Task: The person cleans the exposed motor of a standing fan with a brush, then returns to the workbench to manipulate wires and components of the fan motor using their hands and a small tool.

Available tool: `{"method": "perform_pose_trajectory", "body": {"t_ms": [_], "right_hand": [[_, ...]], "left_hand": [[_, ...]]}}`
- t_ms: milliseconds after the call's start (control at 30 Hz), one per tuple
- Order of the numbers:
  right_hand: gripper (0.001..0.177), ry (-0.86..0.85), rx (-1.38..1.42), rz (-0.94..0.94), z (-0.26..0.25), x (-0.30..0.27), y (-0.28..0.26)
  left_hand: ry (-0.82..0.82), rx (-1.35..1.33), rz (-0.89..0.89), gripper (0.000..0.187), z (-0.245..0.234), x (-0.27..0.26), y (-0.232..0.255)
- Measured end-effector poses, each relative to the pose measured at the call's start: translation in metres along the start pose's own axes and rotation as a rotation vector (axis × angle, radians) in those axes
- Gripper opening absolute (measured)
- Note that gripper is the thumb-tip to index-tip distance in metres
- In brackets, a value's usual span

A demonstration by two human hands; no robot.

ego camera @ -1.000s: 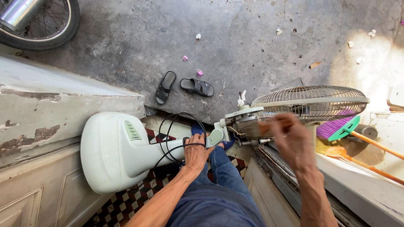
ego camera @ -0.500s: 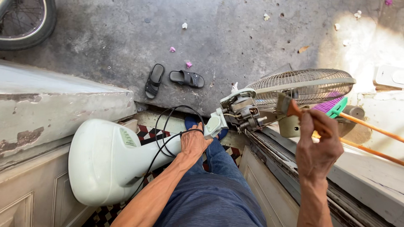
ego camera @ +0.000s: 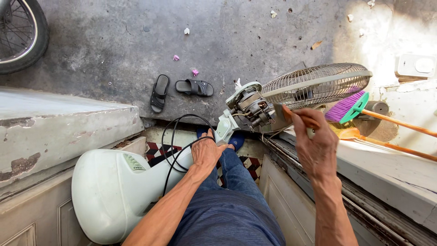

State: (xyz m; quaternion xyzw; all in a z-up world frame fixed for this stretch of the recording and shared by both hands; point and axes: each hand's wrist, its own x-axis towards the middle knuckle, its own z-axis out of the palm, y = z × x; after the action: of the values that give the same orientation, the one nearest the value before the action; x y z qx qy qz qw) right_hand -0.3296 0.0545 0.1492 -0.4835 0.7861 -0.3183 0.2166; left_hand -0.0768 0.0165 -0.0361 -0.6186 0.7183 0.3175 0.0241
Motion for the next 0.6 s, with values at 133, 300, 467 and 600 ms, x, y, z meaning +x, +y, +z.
{"method": "perform_pose_trajectory", "body": {"t_ms": [133,300,467,600], "right_hand": [[0.012,-0.408,0.028,0.166,-0.007,0.025,-0.005],[0.017,-0.316,0.128,0.282,-0.032,0.048,0.024],[0.011,-0.093,0.619,0.222,-0.033,0.041,0.046],[0.007,0.114,0.954,0.241,-0.025,0.016,0.046]], "left_hand": [[0.052,-0.027,0.052,0.07,0.008,-0.002,-0.012],[-0.142,-0.105,0.0,0.065,-0.013,0.0,-0.02],[-0.344,-0.174,-0.031,0.086,-0.06,0.003,-0.022],[-0.384,-0.198,0.036,0.097,-0.088,0.004,-0.019]]}}
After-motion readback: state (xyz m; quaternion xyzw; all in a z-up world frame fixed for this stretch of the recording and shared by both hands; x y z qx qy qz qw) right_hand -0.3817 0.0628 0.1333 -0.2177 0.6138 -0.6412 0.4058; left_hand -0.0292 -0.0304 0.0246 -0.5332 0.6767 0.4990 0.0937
